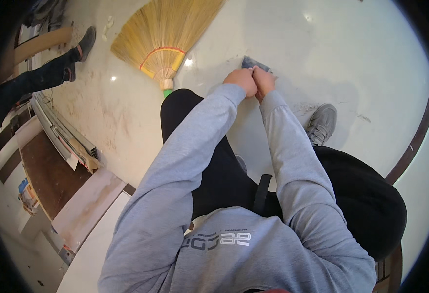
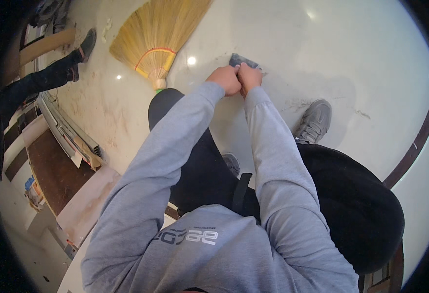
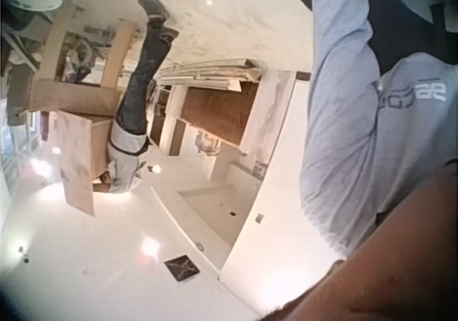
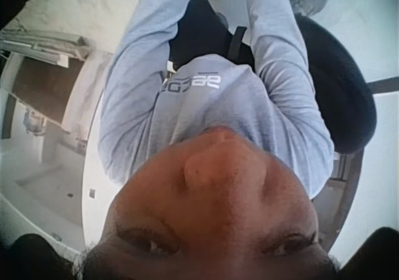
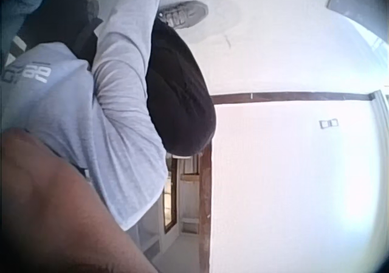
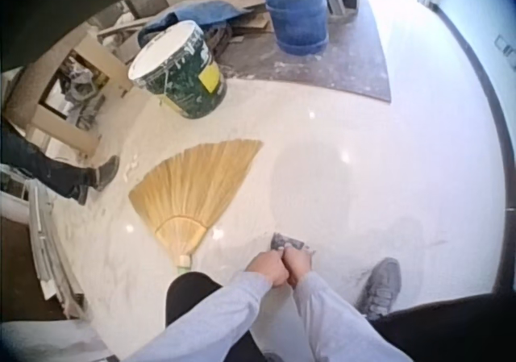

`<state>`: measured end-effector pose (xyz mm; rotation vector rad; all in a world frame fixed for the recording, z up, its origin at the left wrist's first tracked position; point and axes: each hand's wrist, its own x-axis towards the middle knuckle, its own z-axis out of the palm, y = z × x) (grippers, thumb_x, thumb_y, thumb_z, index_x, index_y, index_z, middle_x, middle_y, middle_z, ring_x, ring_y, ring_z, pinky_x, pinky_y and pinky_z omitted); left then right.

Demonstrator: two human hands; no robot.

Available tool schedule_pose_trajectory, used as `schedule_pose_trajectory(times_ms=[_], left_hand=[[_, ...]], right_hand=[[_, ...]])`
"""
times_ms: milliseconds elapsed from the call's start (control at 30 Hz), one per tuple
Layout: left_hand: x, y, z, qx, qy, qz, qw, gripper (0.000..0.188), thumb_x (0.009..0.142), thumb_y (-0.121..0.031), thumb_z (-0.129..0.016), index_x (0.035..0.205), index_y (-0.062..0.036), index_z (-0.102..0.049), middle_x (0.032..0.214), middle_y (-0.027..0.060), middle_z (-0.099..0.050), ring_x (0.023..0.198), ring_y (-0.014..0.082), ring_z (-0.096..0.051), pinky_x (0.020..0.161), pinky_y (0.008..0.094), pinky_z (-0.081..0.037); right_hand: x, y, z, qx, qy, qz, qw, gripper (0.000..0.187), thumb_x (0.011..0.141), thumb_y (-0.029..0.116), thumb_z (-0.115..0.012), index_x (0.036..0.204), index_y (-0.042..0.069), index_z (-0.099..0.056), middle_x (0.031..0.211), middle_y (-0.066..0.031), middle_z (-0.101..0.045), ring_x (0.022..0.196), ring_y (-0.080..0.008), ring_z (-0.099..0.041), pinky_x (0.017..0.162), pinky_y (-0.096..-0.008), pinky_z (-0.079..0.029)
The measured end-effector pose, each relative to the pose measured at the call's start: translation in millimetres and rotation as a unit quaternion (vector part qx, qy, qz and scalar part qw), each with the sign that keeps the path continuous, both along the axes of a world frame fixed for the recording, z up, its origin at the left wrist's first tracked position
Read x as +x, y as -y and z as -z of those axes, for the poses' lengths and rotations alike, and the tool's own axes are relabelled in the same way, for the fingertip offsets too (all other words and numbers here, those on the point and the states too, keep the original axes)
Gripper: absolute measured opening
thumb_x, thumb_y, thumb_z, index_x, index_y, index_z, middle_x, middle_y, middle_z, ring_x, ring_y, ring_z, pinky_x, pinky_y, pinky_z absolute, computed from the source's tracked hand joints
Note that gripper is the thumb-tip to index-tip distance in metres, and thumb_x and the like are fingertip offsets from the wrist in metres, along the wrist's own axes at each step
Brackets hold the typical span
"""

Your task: The person kneels and scrapes debris from a glossy tiled floor using a metal scraper. They then stand and sweep the loosened debris with a broom. The person briefly wipes their face with a pink cloth before resuming sweeping.

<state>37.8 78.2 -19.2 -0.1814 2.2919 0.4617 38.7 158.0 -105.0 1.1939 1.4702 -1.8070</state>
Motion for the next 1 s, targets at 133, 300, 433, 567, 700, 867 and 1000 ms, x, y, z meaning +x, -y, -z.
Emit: schedule_pose_trajectory(times_ms=[133,300,433,567,700,867,1000], left_hand=[[-25,-2,-14,-0.025,0.089,-0.024,0.995,0.033,0.072,-0.011,-0.060,0.103,-0.0021,-0.069,0.108,0.0166,-0.067,0.101,0.0339,-0.064,0.085,0.0398,-0.052],[12,16,13,-0.028,-0.004,0.063,0.998,0.040,0.078,-0.017,-0.055,0.115,-0.0041,-0.063,0.101,0.0197,-0.068,0.093,0.0351,-0.067,0.080,0.0401,-0.054],[-2,22,-3,-0.038,0.037,0.024,0.998,0.034,0.080,-0.020,-0.055,0.106,-0.0031,-0.068,0.097,0.0179,-0.069,0.092,0.0342,-0.067,0.080,0.0401,-0.053],[-11,29,-19,-0.028,0.052,0.003,0.998,0.033,0.080,-0.020,-0.056,0.104,-0.0014,-0.067,0.096,0.0193,-0.069,0.091,0.0330,-0.067,0.077,0.0398,-0.053],[-1,-1,9,-0.013,-0.079,0.084,0.993,0.032,0.078,-0.019,-0.058,0.104,-0.0022,-0.068,0.097,0.0189,-0.069,0.091,0.0326,-0.068,0.076,0.0391,-0.054],[-15,24,-11,-0.023,0.074,-0.006,0.997,0.035,0.076,-0.020,-0.059,0.107,-0.0040,-0.068,0.108,0.0196,-0.067,0.101,0.0349,-0.064,0.087,0.0395,-0.051],[4,15,-7,-0.025,0.016,0.037,0.999,0.036,0.077,-0.020,-0.059,0.108,-0.0048,-0.067,0.106,0.0200,-0.067,0.101,0.0347,-0.064,0.087,0.0394,-0.051]], right_hand=[[-1,0,3,-0.116,0.011,0.031,0.993,0.026,0.082,0.009,-0.056,0.095,-0.013,-0.057,0.088,-0.0157,-0.066,0.077,-0.0236,-0.065,0.061,-0.0368,-0.050],[12,15,-4,-0.104,0.045,0.081,0.990,0.026,0.082,0.010,-0.056,0.096,-0.012,-0.057,0.091,-0.0163,-0.065,0.077,-0.0235,-0.065,0.061,-0.0374,-0.051],[0,16,-31,-0.054,0.012,-0.045,0.997,0.031,0.079,0.011,-0.058,0.096,-0.014,-0.057,0.094,-0.0183,-0.067,0.080,-0.0261,-0.066,0.065,-0.0385,-0.052],[-2,27,-13,-0.133,0.019,0.016,0.991,0.034,0.080,0.015,-0.058,0.099,-0.013,-0.059,0.095,-0.0211,-0.068,0.089,-0.0269,-0.066,0.070,-0.0373,-0.052],[11,-7,92,0.065,-0.081,-0.140,0.985,0.034,0.084,0.021,-0.054,0.099,-0.009,-0.061,0.099,-0.0234,-0.067,0.094,-0.0273,-0.066,0.084,-0.0393,-0.049],[-6,20,-13,-0.158,0.023,0.031,0.987,0.030,0.086,0.013,-0.054,0.103,-0.010,-0.059,0.104,-0.0204,-0.065,0.091,-0.0242,-0.065,0.071,-0.0351,-0.051],[13,20,11,-0.009,0.021,-0.018,1.000,0.020,0.084,0.009,-0.055,0.094,-0.009,-0.059,0.099,-0.0177,-0.065,0.078,-0.0212,-0.064,0.059,-0.0358,-0.050]])
